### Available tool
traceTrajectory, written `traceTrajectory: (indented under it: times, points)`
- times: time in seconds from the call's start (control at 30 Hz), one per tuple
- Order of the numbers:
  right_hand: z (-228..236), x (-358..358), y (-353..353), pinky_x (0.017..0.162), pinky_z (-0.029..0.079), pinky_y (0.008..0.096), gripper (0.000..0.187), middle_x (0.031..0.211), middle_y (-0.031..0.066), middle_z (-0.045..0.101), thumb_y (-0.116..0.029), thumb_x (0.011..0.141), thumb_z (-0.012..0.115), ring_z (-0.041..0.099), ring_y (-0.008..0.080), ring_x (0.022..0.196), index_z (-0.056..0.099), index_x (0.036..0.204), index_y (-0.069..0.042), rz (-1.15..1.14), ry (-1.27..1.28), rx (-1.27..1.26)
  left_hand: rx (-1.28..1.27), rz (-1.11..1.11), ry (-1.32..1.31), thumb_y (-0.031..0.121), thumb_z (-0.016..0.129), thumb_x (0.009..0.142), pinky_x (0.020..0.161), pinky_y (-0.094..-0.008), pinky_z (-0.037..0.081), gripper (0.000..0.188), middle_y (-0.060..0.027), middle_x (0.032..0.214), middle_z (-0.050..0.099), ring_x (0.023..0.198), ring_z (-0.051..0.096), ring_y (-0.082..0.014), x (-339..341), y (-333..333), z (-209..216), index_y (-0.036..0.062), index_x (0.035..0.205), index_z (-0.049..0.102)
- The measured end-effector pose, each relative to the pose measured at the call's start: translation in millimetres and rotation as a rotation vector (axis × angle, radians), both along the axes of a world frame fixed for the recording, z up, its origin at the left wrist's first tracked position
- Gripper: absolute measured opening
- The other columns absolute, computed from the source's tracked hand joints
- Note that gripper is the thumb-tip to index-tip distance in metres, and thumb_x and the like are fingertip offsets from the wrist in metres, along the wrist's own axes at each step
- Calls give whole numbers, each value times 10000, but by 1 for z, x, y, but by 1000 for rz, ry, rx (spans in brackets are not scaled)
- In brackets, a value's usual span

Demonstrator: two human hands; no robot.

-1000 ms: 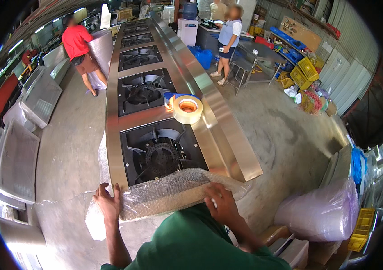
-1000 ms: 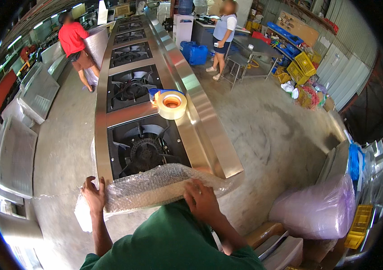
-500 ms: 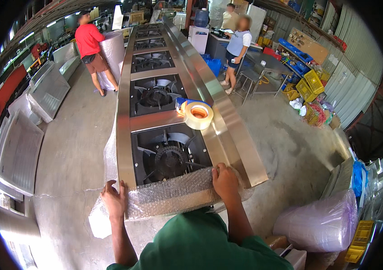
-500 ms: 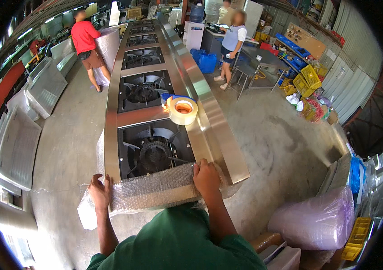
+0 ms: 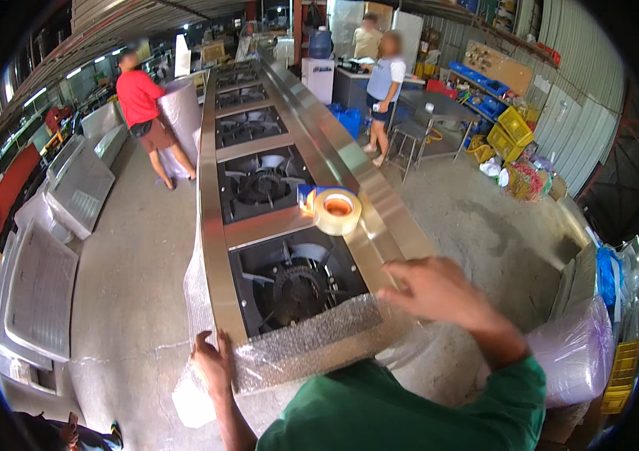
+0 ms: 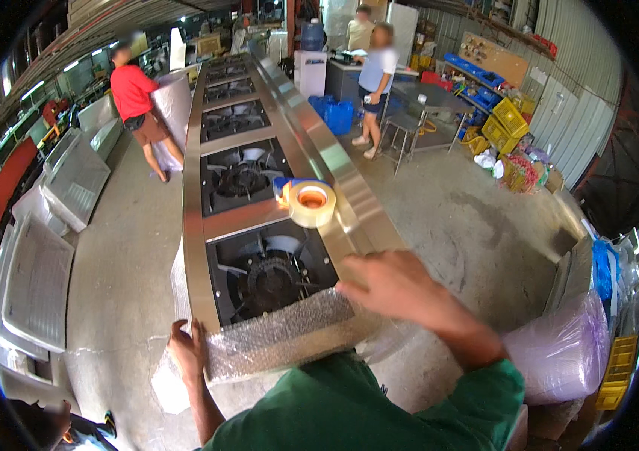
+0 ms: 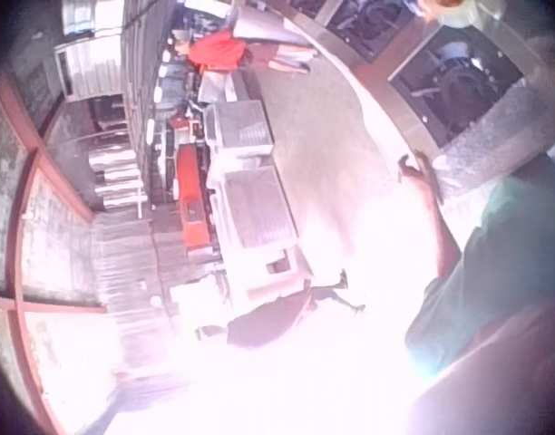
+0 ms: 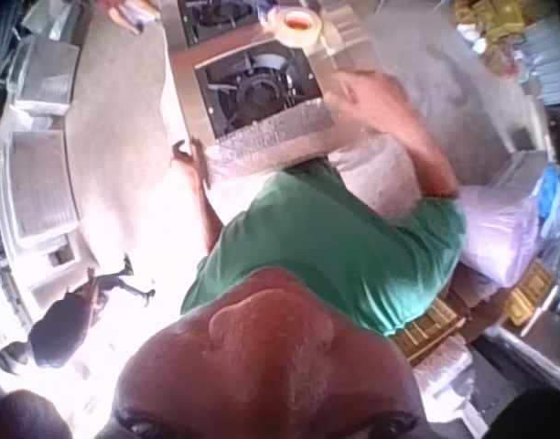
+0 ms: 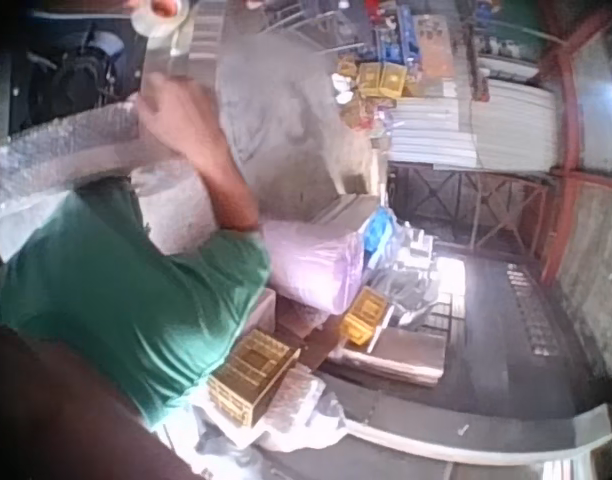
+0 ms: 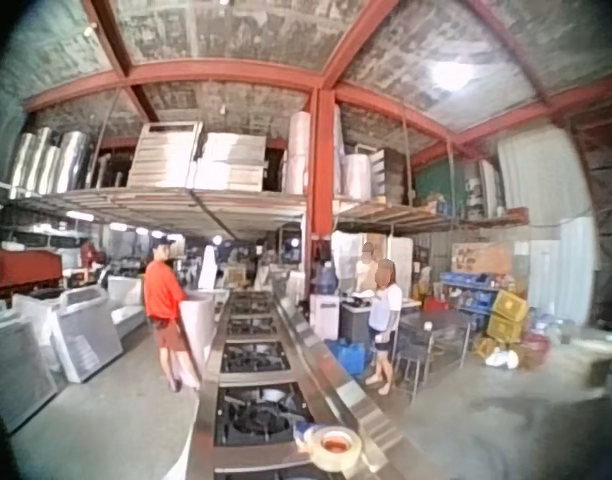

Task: The person wraps a long stainless steel gas stove with bubble wrap and secures it using packing tape. They unroll the bubble wrap, cover the stove surface, and apply tape to hold the wrap in place.

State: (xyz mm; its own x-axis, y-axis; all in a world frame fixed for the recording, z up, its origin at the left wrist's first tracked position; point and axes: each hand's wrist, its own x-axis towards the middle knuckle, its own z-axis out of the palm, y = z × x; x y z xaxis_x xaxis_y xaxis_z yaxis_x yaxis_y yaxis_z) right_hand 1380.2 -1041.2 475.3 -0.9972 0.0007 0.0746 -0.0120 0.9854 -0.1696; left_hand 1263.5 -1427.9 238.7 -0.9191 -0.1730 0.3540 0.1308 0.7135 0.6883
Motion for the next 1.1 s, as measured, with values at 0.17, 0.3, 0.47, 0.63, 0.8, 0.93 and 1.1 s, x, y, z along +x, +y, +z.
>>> traceTrajectory:
  times: [0.17,0.3,0.47,0.63,0.8,0.93,1.1]
  points:
    - [-3,-31,59,781,560,523,460,961,226,713,-485,987,578,712,392,895,655,1125,-53,-231,-63,221,12,7,-57,300,731,920,503,-434,441,313,-151,538,552,461,544,-283,0,9,1,-2,990,686]
    - [-37,-20,-3,854,552,519,465,1002,240,703,-475,995,565,692,417,985,653,1121,-36,221,-432,55,44,10,-61,281,702,939,497,-432,451,286,-163,539,581,461,583,-289,-2,7,3,6,1015,677]
    - [-101,-39,22,913,543,495,424,1135,209,690,-445,1020,555,674,389,1063,641,1202,-72,352,-624,111,-49,23,-93,275,688,956,486,-418,440,274,-150,538,584,456,574,-265,2,9,13,6,1009,679]
    - [-8,-88,22,836,551,462,445,953,155,732,-470,1017,566,715,338,965,688,1044,-43,367,-404,-269,-20,41,-8,278,688,961,480,-407,433,297,-145,539,583,448,558,-247,-3,2,-8,-10,1031,676]
    - [48,-136,96,758,547,410,719,814,90,716,-663,1039,364,690,230,799,707,909,-44,30,-213,-307,24,65,-98,279,697,940,510,-429,441,320,-168,567,570,483,557,-273,4,12,11,-24,1044,683]
    - [-4,-141,84,725,531,479,786,716,153,656,-713,1013,355,675,331,718,674,851,-14,222,-474,-120,95,58,-35,277,698,939,513,-432,438,326,-163,560,563,483,552,-279,0,9,-5,-30,1047,682]
    - [-26,-166,51,792,534,489,518,917,203,712,-519,966,620,701,376,851,691,1026,-10,155,-244,-59,15,82,-93,245,720,928,502,-427,426,278,-154,553,560,469,543,-285,-1,5,-5,-15,1017,682]
